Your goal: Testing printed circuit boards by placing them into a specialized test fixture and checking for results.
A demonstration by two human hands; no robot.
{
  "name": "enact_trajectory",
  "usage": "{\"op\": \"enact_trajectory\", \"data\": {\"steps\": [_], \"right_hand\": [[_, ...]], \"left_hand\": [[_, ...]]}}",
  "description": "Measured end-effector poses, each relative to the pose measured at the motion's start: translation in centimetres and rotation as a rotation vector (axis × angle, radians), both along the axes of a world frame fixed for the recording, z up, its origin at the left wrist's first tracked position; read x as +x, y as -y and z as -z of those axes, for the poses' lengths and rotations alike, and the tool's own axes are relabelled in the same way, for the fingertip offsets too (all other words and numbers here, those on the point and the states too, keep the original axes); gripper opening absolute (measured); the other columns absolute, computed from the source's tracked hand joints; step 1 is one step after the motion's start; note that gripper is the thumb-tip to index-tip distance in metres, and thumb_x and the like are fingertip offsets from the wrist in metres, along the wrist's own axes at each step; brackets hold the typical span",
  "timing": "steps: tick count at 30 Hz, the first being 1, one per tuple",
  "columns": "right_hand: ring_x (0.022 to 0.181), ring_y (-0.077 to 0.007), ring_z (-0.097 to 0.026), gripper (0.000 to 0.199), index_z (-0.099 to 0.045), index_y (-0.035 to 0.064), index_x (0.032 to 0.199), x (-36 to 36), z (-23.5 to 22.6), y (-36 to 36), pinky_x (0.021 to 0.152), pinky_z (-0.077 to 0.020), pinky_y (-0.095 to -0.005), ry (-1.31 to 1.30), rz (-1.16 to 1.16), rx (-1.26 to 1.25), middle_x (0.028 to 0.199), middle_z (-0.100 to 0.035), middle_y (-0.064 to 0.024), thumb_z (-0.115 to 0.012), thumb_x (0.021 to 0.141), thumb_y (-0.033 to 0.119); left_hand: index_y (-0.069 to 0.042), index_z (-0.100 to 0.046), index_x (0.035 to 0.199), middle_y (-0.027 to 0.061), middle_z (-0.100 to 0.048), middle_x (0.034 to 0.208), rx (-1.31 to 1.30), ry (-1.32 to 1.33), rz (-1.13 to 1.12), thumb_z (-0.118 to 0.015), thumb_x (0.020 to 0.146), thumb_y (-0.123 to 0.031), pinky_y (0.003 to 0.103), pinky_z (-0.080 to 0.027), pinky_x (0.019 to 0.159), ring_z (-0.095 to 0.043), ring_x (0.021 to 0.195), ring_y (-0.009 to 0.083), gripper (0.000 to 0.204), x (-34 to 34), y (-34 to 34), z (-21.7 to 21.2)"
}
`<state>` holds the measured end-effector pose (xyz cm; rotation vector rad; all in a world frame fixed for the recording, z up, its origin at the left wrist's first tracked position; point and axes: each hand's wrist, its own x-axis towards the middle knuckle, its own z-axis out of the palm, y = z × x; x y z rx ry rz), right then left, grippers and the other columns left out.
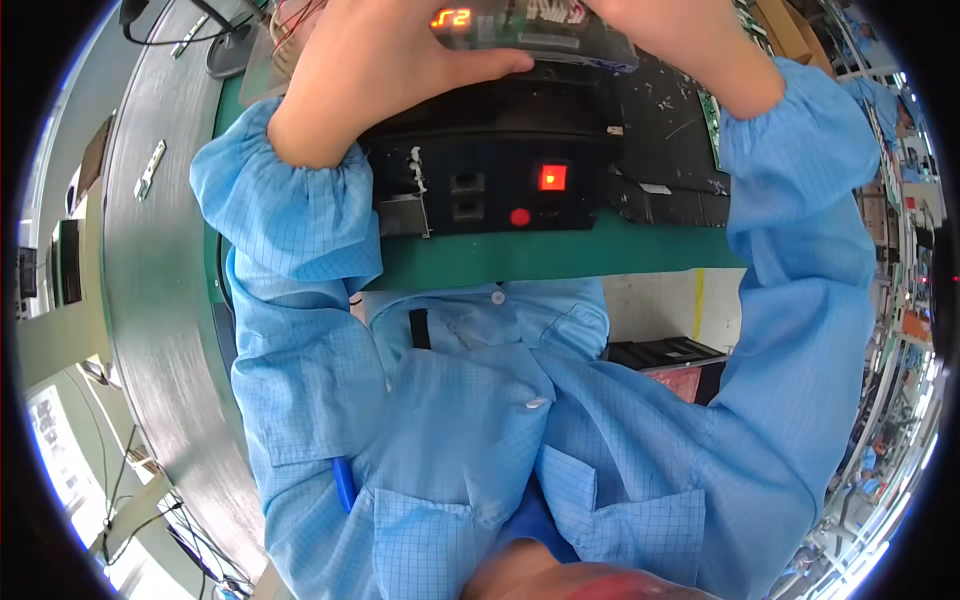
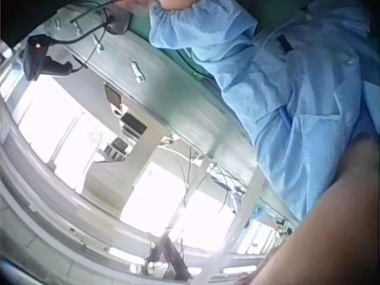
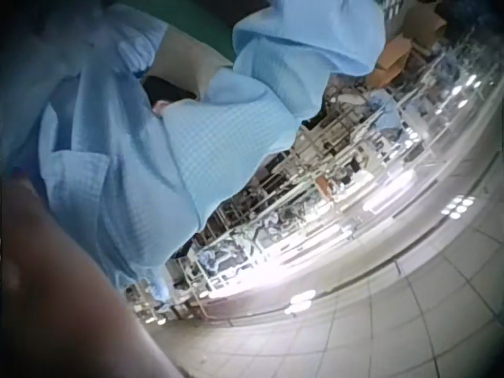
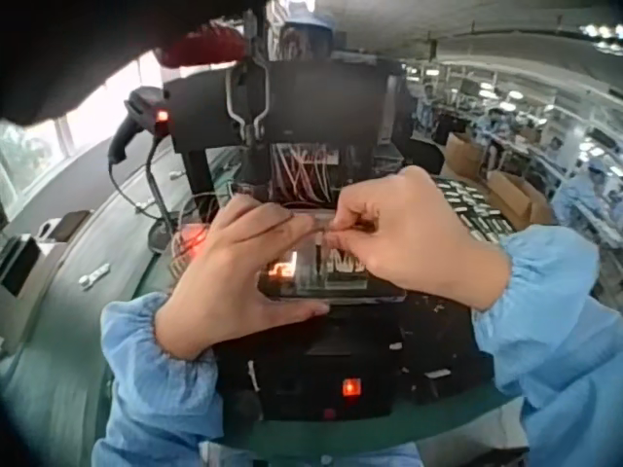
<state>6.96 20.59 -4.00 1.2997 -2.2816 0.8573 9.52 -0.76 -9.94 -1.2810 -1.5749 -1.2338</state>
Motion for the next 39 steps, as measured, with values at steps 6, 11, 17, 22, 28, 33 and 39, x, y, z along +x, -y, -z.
{"op": "enact_trajectory", "data": {"steps": [6, 11, 17, 22, 28, 33, 39], "right_hand": [[0.053, -0.0245, -0.063, 0.013, -0.069, -0.0015, 0.077, 2.4, -1.4, 0.0, 0.050, -0.0458, -0.0328, 0.040, 0.026, 0.075, 0.064, -0.064, -0.0182, -0.080, 0.077, 0.006], [0.053, -0.0252, -0.064, 0.012, -0.070, -0.0009, 0.076, 3.1, -1.7, 0.1, 0.052, -0.0464, -0.0329, 0.018, 0.010, 0.063, 0.064, -0.064, -0.0180, -0.080, 0.077, 0.007], [0.056, -0.0289, -0.066, 0.010, -0.071, -0.0010, 0.077, 2.3, -2.2, 0.0, 0.051, -0.0467, -0.0354, -0.043, -0.016, 0.162, 0.065, -0.064, -0.0185, -0.078, 0.077, 0.006], [0.055, -0.0283, -0.065, 0.012, -0.070, -0.0007, 0.078, 1.9, -1.9, -0.2, 0.051, -0.0457, -0.0353, -0.015, 0.001, 0.101, 0.065, -0.065, -0.0173, -0.078, 0.079, 0.008], [0.069, -0.0098, -0.066, 0.016, -0.074, 0.0015, 0.098, 1.4, -1.0, -0.2, 0.062, -0.0516, -0.0267, 0.108, 0.026, 0.069, 0.083, -0.074, -0.0059, -0.073, 0.089, 0.015], [0.073, -0.0154, -0.067, 0.021, -0.075, 0.0024, 0.097, -0.9, -3.4, 2.1, 0.062, -0.0501, -0.0300, 0.111, -0.049, 0.214, 0.084, -0.073, -0.0085, -0.073, 0.088, 0.021], [0.074, -0.0285, -0.070, 0.022, -0.076, 0.0021, 0.090, -0.6, -5.0, 5.1, 0.066, -0.0538, -0.0371, 0.104, -0.051, 0.553, 0.078, -0.070, -0.0135, -0.075, 0.080, 0.021]], "left_hand": [[0.001, -0.064, 0.123, 0.0108, -0.063, 0.111, -0.053, -0.036, -0.080, -0.090, 0.065, -0.023, 0.038, -0.046, 0.090, -0.054, 0.099, 0.0303, 0.067, 0.7, -0.1, 0.8], [0.001, -0.066, 0.122, 0.0116, -0.065, 0.111, 0.033, -0.207, -0.008, -0.090, 0.065, -0.024, 0.038, -0.048, 0.089, -0.055, 0.099, 0.0294, 0.066, -0.2, -0.4, 1.5], [0.001, -0.066, 0.122, 0.0117, -0.066, 0.113, 0.117, -0.202, 0.062, -0.089, 0.065, -0.024, 0.038, -0.047, 0.090, -0.055, 0.099, 0.0291, 0.066, -0.3, -1.0, 1.9], [0.001, -0.066, 0.122, 0.0122, -0.065, 0.113, 0.070, -0.241, 0.013, -0.089, 0.065, -0.024, 0.039, -0.047, 0.090, -0.055, 0.100, 0.0296, 0.066, -1.1, -0.8, 0.9], [-0.008, -0.067, 0.109, 0.0093, -0.063, 0.102, -0.448, 0.018, -0.650, -0.085, 0.066, -0.029, 0.043, -0.046, 0.084, -0.059, 0.097, 0.0314, 0.051, 5.4, 0.3, -2.1], [-0.004, -0.062, 0.095, 0.0202, -0.055, 0.128, -0.553, 0.140, -0.736, -0.075, 0.078, -0.034, 0.038, -0.052, 0.079, -0.063, 0.092, 0.0247, 0.037, 9.4, -4.8, -1.0], [-0.005, -0.057, 0.129, 0.0246, -0.047, 0.139, -0.618, 0.392, -0.953, -0.076, 0.076, -0.029, 0.034, -0.053, 0.062, -0.063, 0.085, 0.0214, 0.061, 8.9, -6.3, 0.4]]}}
